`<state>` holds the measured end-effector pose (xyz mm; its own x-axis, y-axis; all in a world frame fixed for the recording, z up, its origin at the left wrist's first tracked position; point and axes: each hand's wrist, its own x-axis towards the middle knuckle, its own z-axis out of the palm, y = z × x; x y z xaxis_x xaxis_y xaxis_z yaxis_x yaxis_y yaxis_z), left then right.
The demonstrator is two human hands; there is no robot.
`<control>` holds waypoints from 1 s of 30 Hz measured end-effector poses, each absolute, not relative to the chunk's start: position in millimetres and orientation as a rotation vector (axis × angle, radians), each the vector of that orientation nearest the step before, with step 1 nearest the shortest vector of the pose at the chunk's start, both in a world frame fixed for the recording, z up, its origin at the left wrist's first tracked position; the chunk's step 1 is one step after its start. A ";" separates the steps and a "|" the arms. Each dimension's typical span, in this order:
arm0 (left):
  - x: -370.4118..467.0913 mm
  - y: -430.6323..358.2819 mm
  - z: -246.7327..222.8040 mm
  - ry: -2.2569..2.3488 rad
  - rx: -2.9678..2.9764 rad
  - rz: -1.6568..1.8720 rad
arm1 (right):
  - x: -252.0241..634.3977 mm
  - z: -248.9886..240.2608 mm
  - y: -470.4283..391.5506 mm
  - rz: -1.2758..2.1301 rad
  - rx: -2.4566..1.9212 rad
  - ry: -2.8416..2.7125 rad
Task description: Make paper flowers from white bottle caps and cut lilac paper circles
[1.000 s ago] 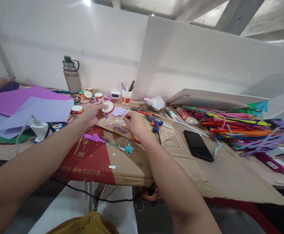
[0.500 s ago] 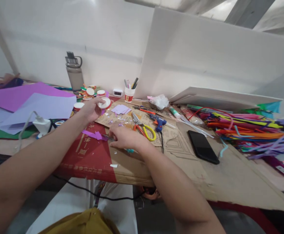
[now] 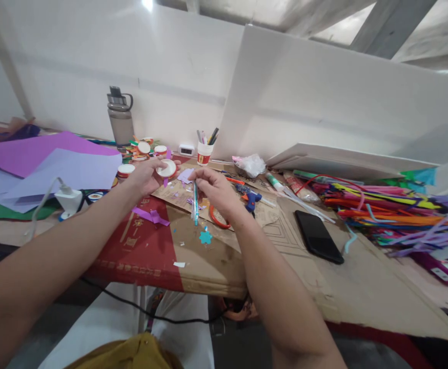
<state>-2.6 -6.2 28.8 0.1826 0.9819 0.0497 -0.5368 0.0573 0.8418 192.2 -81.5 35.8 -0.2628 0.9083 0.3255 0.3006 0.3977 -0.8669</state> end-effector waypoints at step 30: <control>33.7 -36.5 -3.7 0.741 1.318 1.049 | 175.4 2.0 -70.2 0.364 -0.981 -1.562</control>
<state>33.7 -36.5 -3.7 0.3833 0.9147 0.1285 -0.1841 -0.0607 0.9810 175.4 -70.2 2.0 0.0509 0.7499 0.6596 0.3808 0.5960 -0.7070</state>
